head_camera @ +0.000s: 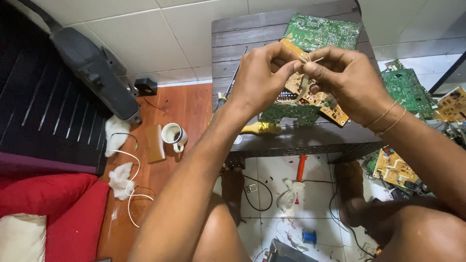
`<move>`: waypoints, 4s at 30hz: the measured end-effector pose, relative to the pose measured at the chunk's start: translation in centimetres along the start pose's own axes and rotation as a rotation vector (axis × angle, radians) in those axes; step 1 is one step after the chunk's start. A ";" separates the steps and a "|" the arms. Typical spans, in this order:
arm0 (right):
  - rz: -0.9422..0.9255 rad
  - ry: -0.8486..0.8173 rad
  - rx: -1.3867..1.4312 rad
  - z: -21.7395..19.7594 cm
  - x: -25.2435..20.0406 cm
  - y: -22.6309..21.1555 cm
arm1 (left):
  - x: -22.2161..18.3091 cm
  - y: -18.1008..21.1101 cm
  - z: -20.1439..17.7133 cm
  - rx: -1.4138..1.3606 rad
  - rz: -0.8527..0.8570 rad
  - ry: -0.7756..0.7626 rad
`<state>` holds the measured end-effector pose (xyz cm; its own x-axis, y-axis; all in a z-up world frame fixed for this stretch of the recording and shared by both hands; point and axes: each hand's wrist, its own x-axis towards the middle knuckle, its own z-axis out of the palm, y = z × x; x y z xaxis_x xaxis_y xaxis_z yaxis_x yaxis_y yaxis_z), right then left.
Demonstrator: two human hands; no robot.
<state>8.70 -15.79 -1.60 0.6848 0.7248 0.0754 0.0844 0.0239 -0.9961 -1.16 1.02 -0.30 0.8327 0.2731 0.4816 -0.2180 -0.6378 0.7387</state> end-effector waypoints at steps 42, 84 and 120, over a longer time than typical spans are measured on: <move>-0.078 0.181 -0.100 -1.9 0.2 0.6 | -0.3 -6.6 -4.2 0.551 -0.543 0.131; -0.014 0.584 0.258 -7.4 2.6 5.5 | -2.1 -7.6 1.4 0.585 -0.243 -0.466; -0.175 0.418 0.178 -7.5 0.9 3.7 | 0.2 -6.5 2.8 0.832 0.218 -0.334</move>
<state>15.03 -20.20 -4.84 0.9067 0.3613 0.2178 0.1242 0.2648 -0.9563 1.87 3.18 -6.32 0.9481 -0.0533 0.3135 -0.0589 -0.9982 0.0083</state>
